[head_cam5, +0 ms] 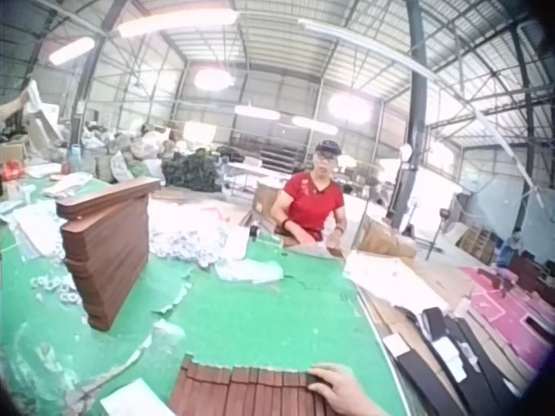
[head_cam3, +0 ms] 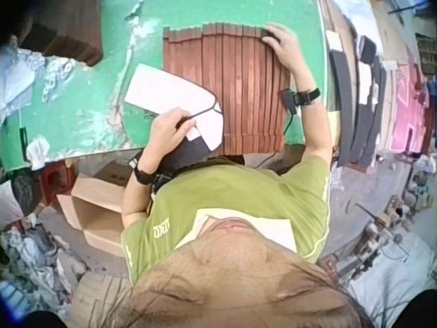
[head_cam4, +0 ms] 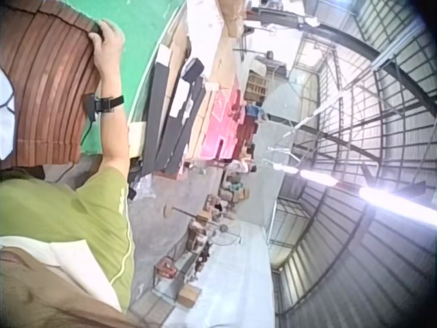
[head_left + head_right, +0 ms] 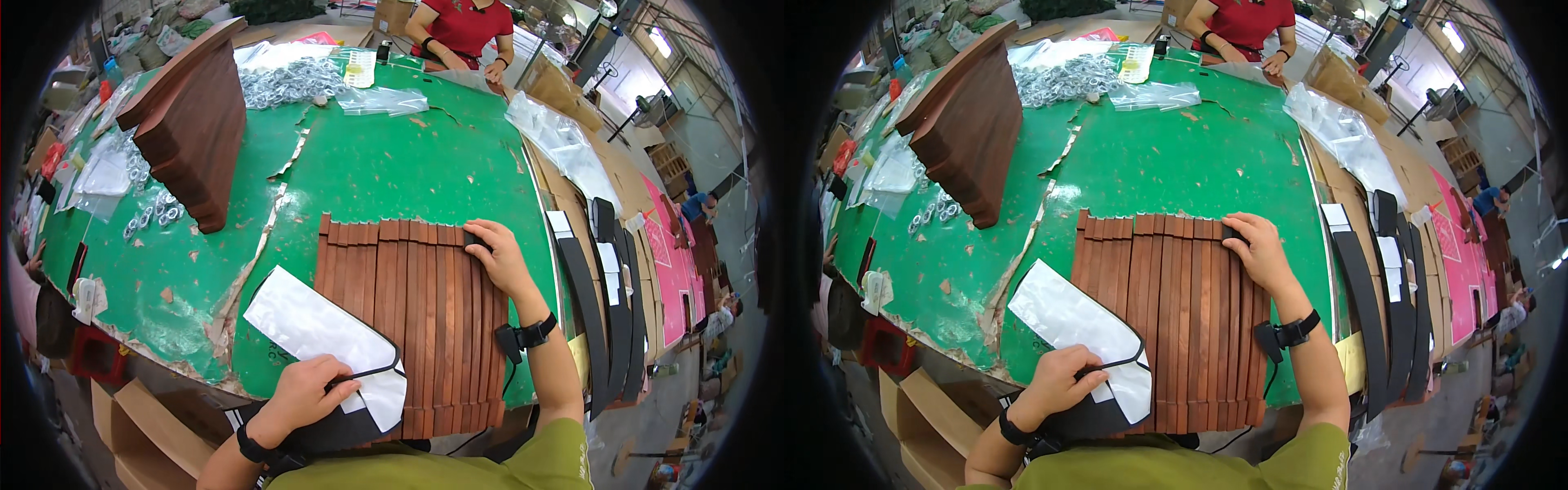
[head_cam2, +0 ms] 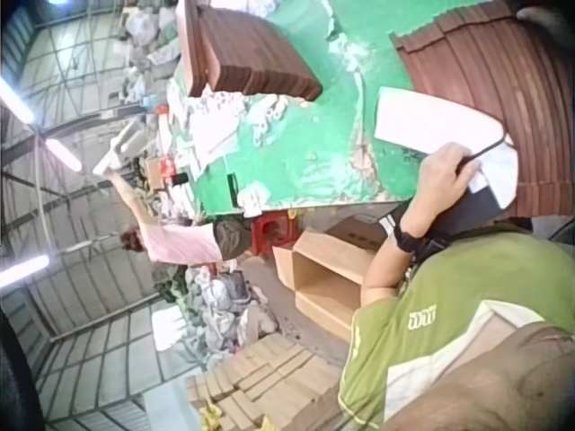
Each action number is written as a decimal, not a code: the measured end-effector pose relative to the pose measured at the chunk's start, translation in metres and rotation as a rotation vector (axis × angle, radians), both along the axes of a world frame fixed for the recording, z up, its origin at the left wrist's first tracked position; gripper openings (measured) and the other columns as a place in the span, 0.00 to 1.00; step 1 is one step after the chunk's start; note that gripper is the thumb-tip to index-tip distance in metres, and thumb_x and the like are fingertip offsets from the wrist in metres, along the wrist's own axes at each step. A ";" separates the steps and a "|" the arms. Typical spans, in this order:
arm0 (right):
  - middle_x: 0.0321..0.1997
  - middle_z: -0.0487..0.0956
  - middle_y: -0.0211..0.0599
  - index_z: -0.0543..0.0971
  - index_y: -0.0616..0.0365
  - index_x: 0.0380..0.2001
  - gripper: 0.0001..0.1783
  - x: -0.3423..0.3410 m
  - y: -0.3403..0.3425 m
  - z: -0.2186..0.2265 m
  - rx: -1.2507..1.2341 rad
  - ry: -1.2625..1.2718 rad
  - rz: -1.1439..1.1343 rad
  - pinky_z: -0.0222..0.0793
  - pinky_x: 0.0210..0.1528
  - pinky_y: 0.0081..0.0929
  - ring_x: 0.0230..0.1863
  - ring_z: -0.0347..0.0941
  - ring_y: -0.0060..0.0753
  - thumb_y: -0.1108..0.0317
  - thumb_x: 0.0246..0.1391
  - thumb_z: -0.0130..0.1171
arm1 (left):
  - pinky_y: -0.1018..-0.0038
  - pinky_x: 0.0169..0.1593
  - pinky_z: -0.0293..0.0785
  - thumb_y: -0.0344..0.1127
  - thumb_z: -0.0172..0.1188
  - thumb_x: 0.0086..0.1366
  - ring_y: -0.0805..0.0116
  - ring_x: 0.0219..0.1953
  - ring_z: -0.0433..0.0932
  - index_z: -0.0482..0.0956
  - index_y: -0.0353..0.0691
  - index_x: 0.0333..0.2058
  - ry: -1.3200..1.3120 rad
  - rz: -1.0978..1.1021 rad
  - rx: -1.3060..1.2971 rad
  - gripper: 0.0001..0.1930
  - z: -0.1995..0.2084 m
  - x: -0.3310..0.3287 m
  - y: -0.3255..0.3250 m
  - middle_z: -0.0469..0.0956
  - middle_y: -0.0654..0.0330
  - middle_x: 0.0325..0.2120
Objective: Assembling a wooden slat panel by applying adhesive strips and framing pieces at a workbench.
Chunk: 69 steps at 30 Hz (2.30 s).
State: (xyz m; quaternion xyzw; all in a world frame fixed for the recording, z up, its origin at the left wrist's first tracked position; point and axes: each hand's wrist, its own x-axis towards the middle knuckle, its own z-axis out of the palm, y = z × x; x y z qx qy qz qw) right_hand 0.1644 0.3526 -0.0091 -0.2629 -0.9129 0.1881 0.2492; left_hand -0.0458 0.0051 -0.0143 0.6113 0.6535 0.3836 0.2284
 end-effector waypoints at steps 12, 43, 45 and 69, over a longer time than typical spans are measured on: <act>0.52 0.80 0.42 0.80 0.55 0.50 0.22 -0.001 0.000 -0.002 -0.027 -0.006 -0.048 0.63 0.62 0.42 0.58 0.71 0.49 0.69 0.50 0.69 | 0.69 0.30 0.74 0.38 0.69 0.59 0.58 0.26 0.79 0.80 0.38 0.32 -0.025 0.016 0.022 0.10 -0.001 0.001 0.001 0.79 0.57 0.26; 0.53 0.75 0.44 0.80 0.52 0.55 0.25 -0.008 -0.006 -0.002 0.032 -0.039 -0.013 0.66 0.61 0.40 0.57 0.70 0.48 0.73 0.51 0.65 | 0.68 0.31 0.75 0.39 0.68 0.61 0.58 0.28 0.80 0.80 0.39 0.32 -0.025 0.016 0.007 0.10 0.000 0.001 -0.005 0.78 0.57 0.26; 0.51 0.75 0.43 0.81 0.51 0.54 0.24 -0.004 -0.004 -0.005 0.065 -0.047 -0.005 0.64 0.63 0.43 0.56 0.69 0.49 0.73 0.51 0.64 | 0.68 0.31 0.75 0.39 0.68 0.61 0.58 0.29 0.80 0.80 0.39 0.32 -0.029 0.013 0.014 0.10 -0.001 0.002 -0.003 0.78 0.57 0.27; 0.40 0.73 0.34 0.80 0.54 0.47 0.24 -0.056 -0.221 0.084 0.204 0.040 0.556 0.69 0.41 0.36 0.40 0.71 0.40 0.69 0.43 0.71 | 0.76 0.29 0.63 0.39 0.56 0.72 0.80 0.26 0.64 0.73 0.36 0.33 -0.576 0.242 0.004 0.13 0.041 -0.019 -0.005 0.68 0.68 0.21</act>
